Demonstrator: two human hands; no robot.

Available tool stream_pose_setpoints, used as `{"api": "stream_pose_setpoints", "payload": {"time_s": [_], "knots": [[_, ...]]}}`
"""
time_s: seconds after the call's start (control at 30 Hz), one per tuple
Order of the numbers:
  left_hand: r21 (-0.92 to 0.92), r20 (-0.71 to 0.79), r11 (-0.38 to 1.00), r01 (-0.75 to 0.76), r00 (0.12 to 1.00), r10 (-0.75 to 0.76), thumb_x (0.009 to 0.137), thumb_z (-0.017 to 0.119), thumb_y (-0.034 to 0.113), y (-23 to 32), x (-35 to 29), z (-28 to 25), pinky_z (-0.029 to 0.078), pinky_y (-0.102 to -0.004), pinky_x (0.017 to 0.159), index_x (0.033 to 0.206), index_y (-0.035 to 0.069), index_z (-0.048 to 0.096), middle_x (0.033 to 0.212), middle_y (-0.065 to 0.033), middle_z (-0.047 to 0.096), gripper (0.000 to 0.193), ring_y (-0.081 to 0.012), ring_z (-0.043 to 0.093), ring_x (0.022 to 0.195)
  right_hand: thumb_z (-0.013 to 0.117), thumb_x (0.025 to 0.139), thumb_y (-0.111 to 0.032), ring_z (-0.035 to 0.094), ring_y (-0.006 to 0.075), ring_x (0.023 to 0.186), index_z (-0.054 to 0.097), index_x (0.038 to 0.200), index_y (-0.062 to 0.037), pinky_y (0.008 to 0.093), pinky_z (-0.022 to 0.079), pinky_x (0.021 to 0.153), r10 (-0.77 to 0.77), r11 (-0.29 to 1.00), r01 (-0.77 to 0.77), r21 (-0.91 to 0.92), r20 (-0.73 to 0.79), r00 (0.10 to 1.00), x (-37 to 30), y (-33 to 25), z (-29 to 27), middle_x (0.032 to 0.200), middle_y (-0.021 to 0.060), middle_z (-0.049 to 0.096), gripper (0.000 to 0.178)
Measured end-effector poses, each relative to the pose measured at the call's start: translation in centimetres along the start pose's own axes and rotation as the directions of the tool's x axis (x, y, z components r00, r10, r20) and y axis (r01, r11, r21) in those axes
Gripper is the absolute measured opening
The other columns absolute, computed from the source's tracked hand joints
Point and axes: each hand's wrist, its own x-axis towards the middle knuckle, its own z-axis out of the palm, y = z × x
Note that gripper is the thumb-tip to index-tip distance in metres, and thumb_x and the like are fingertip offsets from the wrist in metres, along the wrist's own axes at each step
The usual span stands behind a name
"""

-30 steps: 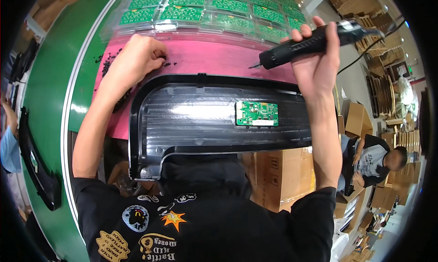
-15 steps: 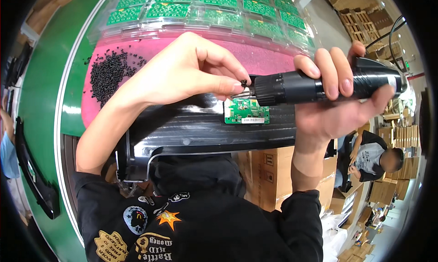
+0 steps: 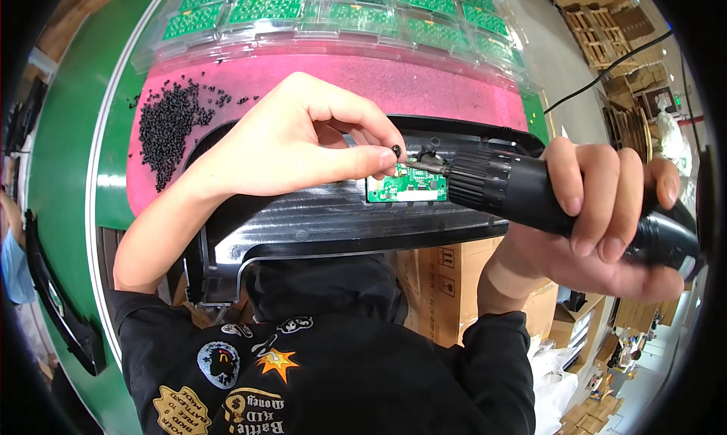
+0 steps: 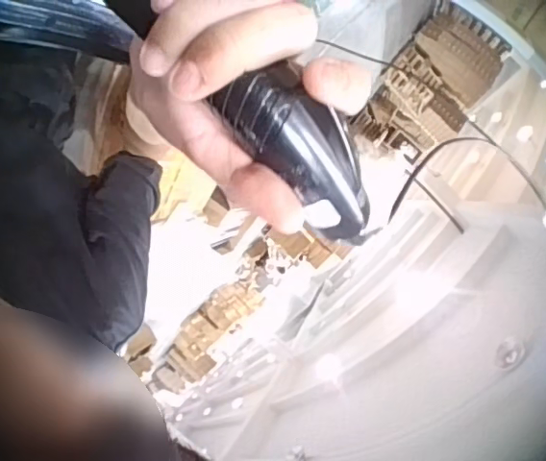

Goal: Manually installing printed circuit boards into plastic housings using an electric screwdriver.

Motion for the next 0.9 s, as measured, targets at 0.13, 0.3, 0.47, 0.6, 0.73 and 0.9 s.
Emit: {"api": "stream_pose_setpoints", "payload": {"time_s": [0.13,0.3,0.47,0.6,0.73,0.9], "knots": [[0.079,0.002,0.997,0.026,1.000,-0.026,0.085,0.069,-0.003,-0.2,-0.3,-0.1,0.057,-0.0253,0.069,0.097,-0.005,0.072,0.089,-0.0121,0.072,0.013,-0.0152,0.070,0.080,0.069,0.073,-0.043,0.050,0.0068,0.053,0.056,0.102,-0.0106,0.0264,0.041,0.068,-0.030,0.999,0.031,-0.039,0.023,0.999,-0.2,0.2,0.2,0.063,-0.0057,0.053,0.045],[0.106,0.023,0.994,-0.032,0.999,0.030,0.084,0.069,-0.003,-0.5,-0.3,0.1,0.056,-0.0241,0.065,0.096,-0.005,0.072,0.086,-0.0125,0.071,0.013,-0.0144,0.070,0.077,0.069,0.070,-0.042,0.050,0.0074,0.053,0.055,0.102,-0.0106,0.0279,0.042,0.069,-0.013,0.999,0.015,-0.040,0.045,0.999,-0.3,0.7,0.5,0.063,-0.0049,0.054,0.047],[0.124,0.023,0.992,-0.011,1.000,0.008,0.084,0.069,-0.005,-0.6,-0.1,0.4,0.055,-0.0230,0.061,0.097,-0.005,0.072,0.086,-0.0128,0.070,0.013,-0.0143,0.069,0.074,0.071,0.071,-0.043,0.051,0.0087,0.054,0.055,0.103,-0.0116,0.0295,0.043,0.070,0.012,0.998,-0.012,-0.058,0.004,1.000,-0.7,0.8,0.4,0.064,-0.0042,0.054,0.048],[0.029,0.027,1.000,0.009,1.000,-0.010,0.083,0.069,-0.005,-0.7,-0.4,0.3,0.056,-0.0235,0.062,0.097,-0.006,0.072,0.086,-0.0136,0.070,0.013,-0.0151,0.069,0.074,0.072,0.072,-0.044,0.051,0.0084,0.055,0.055,0.103,-0.0119,0.0293,0.044,0.070,0.014,0.999,-0.013,-0.053,0.026,1.000,-0.6,0.8,0.4,0.064,-0.0048,0.054,0.048],[-0.044,0.038,0.998,0.040,0.999,-0.038,0.084,0.069,-0.006,-0.9,-0.3,0.6,0.057,-0.0250,0.063,0.096,-0.006,0.072,0.087,-0.0147,0.070,0.013,-0.0167,0.069,0.075,0.072,0.072,-0.045,0.052,0.0080,0.055,0.055,0.103,-0.0125,0.0286,0.044,0.070,0.001,0.989,0.012,-0.150,0.082,0.997,-1.0,0.0,-0.4,0.064,-0.0054,0.055,0.048],[-0.055,0.035,0.997,0.053,0.998,-0.051,0.085,0.068,-0.006,-0.9,-0.2,0.7,0.057,-0.0257,0.063,0.094,-0.006,0.072,0.086,-0.0147,0.069,0.010,-0.0177,0.069,0.076,0.074,0.071,-0.044,0.054,0.0074,0.056,0.054,0.105,-0.0133,0.0275,0.044,0.069,-0.026,0.992,0.039,-0.124,0.107,0.994,-1.3,0.3,-0.6,0.065,-0.0058,0.057,0.050]]}}
